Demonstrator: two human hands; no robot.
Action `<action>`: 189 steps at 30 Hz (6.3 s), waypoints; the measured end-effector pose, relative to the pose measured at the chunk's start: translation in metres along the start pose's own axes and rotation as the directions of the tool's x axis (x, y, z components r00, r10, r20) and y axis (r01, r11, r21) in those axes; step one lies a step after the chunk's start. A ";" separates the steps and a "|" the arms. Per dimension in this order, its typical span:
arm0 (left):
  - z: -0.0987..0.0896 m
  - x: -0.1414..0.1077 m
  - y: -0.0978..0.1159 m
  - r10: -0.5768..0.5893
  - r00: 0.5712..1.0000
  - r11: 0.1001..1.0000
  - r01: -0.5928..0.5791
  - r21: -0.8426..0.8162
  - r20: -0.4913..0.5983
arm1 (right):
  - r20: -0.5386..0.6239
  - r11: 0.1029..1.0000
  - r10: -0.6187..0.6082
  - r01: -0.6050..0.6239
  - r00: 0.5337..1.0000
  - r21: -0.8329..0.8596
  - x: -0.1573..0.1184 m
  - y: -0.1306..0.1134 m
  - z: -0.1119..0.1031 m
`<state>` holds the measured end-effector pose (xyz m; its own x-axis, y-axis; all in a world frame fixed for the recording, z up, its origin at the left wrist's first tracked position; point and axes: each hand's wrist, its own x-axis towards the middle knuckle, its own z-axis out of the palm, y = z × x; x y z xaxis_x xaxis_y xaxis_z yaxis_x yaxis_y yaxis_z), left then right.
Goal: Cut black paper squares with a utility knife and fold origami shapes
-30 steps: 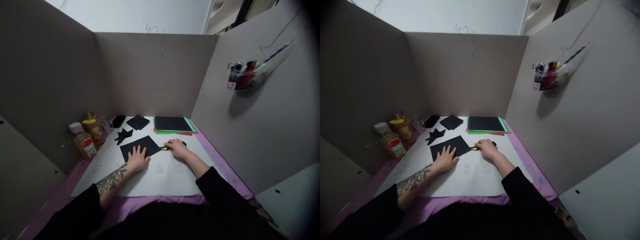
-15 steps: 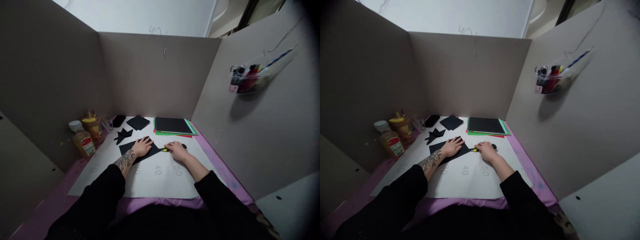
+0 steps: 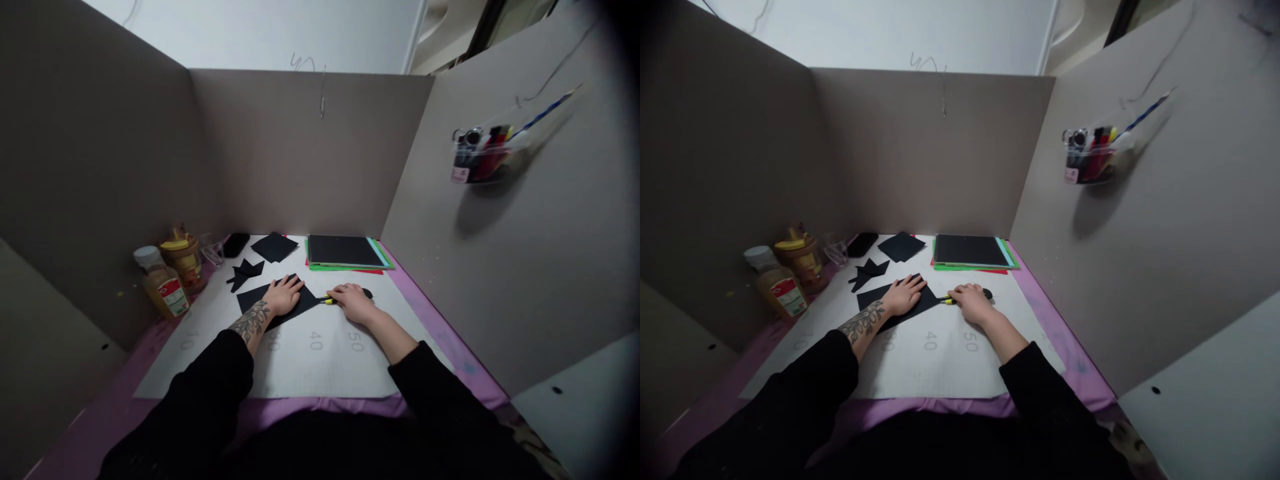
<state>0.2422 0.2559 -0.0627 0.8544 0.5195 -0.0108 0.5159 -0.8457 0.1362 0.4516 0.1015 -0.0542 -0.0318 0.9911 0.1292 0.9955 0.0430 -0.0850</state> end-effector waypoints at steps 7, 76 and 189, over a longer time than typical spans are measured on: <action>0.001 0.001 -0.001 -0.008 1.000 1.000 0.008 0.005 0.007 | -0.005 1.000 -0.003 0.003 1.000 -0.008 -0.003 0.002 -0.001; 0.008 0.011 0.000 -0.351 0.935 0.936 0.351 -0.023 -0.039 | 0.001 1.000 0.001 -0.001 1.000 -0.024 0.008 0.003 0.006; -0.024 -0.070 -0.055 -0.428 0.892 0.479 0.088 -0.873 -0.145 | 0.069 0.117 0.601 -0.172 0.797 0.978 0.027 -0.060 0.030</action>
<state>0.1527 0.2691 -0.0452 0.5322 0.8432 0.0759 0.2687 -0.2532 0.9294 0.3887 0.1297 -0.0749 0.5663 0.8240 -0.0159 0.0338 -0.0425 -0.9985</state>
